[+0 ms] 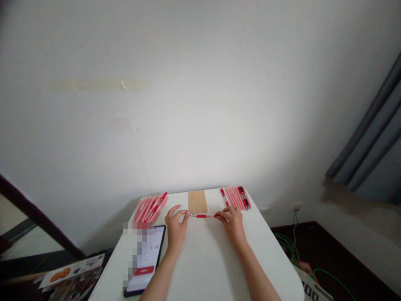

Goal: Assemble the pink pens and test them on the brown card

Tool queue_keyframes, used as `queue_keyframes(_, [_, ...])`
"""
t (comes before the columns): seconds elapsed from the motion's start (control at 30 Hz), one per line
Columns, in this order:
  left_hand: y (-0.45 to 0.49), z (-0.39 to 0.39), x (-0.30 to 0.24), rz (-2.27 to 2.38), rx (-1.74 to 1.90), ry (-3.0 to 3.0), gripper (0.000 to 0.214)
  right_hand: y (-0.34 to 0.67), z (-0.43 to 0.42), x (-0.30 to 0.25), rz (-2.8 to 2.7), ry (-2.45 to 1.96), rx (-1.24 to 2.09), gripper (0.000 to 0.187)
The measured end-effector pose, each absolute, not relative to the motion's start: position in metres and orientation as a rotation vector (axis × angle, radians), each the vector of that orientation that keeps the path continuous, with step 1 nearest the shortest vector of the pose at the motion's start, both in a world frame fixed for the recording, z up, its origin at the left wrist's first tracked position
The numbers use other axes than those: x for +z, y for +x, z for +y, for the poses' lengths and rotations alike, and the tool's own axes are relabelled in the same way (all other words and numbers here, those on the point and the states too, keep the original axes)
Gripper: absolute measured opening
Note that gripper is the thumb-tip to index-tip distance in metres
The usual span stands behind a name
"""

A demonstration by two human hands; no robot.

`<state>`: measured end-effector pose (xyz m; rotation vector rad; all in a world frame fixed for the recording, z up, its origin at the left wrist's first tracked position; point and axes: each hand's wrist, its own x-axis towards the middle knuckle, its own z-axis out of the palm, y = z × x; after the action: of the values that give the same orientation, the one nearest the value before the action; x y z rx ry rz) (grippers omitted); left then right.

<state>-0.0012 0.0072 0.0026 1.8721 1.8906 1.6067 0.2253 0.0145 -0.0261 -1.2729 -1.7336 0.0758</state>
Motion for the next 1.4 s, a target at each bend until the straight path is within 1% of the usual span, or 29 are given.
queue_keyframes(0.27, [0.000, 0.008, 0.001, 1.849, 1.565, 1.885, 0.026, 0.224, 0.013, -0.025, -1.728, -1.282, 0.080, 0.030])
queue_keyframes(0.5, [-0.002, 0.011, -0.006, 1.851, 1.533, 1.926, 0.018, 0.225, 0.014, -0.026, -1.697, -1.267, 0.046, 0.026])
queue_keyframes(0.67, [-0.002, 0.013, -0.011, 1.836, 1.538, 1.960, 0.013, 0.224, 0.014, -0.024, -1.681, -1.237, 0.054, 0.027])
queue_keyframes(0.93, [0.000, 0.012, -0.010, 1.790, 1.506, 2.031, 0.015, 0.225, 0.015, -0.027, -1.647, -1.255, 0.039, 0.027])
queue_keyframes(1.13, [0.004, 0.008, -0.006, 1.780, 1.464, 2.112, 0.010, 0.226, 0.016, -0.026, -1.629, -1.269, 0.026, 0.027])
queue_keyframes(1.4, [0.007, 0.000, 0.001, 1.855, 1.364, 2.170, 0.011, 0.226, 0.016, -0.028, -1.656, -1.257, -0.003, 0.025])
